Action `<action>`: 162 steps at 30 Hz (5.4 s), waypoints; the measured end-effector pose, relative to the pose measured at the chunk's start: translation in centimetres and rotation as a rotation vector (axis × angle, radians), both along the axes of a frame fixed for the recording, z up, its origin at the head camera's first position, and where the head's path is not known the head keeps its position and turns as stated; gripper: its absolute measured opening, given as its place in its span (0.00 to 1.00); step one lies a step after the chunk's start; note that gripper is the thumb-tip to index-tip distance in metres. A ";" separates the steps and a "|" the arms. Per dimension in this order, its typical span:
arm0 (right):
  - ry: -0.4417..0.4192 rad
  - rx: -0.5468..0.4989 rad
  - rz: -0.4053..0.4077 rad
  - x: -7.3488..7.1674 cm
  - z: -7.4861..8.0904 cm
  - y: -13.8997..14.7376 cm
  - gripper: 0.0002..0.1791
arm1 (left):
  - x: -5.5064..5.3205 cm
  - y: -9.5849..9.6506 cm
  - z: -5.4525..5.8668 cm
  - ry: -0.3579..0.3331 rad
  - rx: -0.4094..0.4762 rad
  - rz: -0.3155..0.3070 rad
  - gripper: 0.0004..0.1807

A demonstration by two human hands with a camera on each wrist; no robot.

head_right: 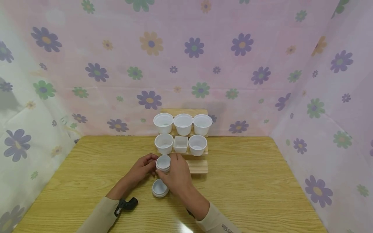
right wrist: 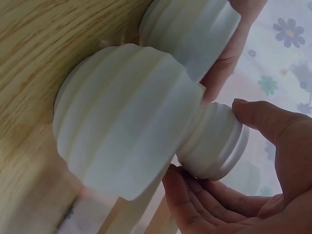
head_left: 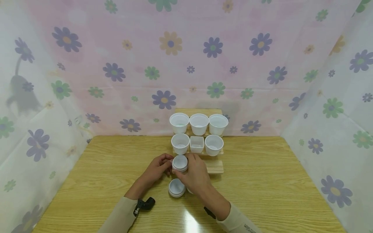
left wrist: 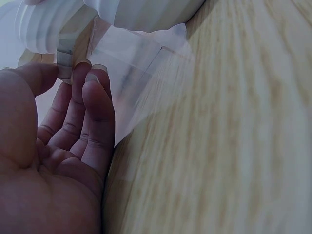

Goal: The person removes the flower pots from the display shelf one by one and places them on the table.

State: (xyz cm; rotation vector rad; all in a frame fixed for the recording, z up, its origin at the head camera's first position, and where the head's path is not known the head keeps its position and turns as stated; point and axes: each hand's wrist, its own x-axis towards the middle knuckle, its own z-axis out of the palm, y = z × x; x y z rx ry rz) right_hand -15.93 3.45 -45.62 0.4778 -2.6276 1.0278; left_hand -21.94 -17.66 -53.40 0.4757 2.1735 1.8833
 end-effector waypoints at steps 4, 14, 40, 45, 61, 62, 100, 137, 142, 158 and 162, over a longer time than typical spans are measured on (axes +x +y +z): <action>-0.004 -0.029 0.013 0.2 0.1 0.3 0.29 | 0.0 0.1 0.0 -0.003 0.009 0.000 0.15; 0.003 -0.042 0.026 0.7 0.6 1.2 0.31 | -0.1 0.1 -0.1 -0.006 0.012 0.005 0.16; -0.026 -0.042 0.002 2.5 1.3 3.7 0.32 | 0.0 0.1 0.1 0.001 -0.008 0.020 0.17; -0.024 -0.043 0.002 2.6 1.2 4.2 0.32 | 0.0 0.2 0.1 -0.002 -0.016 0.027 0.17; -0.005 -0.035 -0.011 3.2 0.4 6.0 0.34 | 0.0 0.1 0.1 -0.003 0.003 0.011 0.17; 0.000 -0.031 -0.013 3.2 0.4 6.1 0.34 | 0.0 0.1 0.0 -0.004 0.004 0.010 0.17; 0.062 0.023 -0.053 4.8 -2.0 10.1 0.34 | 0.0 0.1 0.1 -0.005 -0.040 0.026 0.17; -0.131 0.142 -0.072 4.8 -2.7 10.4 0.33 | 0.2 0.2 0.2 -0.013 -0.008 0.033 0.17; -0.114 0.138 -0.061 4.7 -3.0 10.4 0.33 | 0.2 0.2 0.2 -0.009 -0.010 0.035 0.16; -0.141 0.139 -0.061 4.6 -3.2 10.4 0.33 | 0.4 0.3 0.4 -0.010 -0.015 0.042 0.16; -0.150 0.141 -0.061 4.6 -3.2 10.4 0.33 | 0.4 0.3 0.4 -0.010 -0.011 0.038 0.16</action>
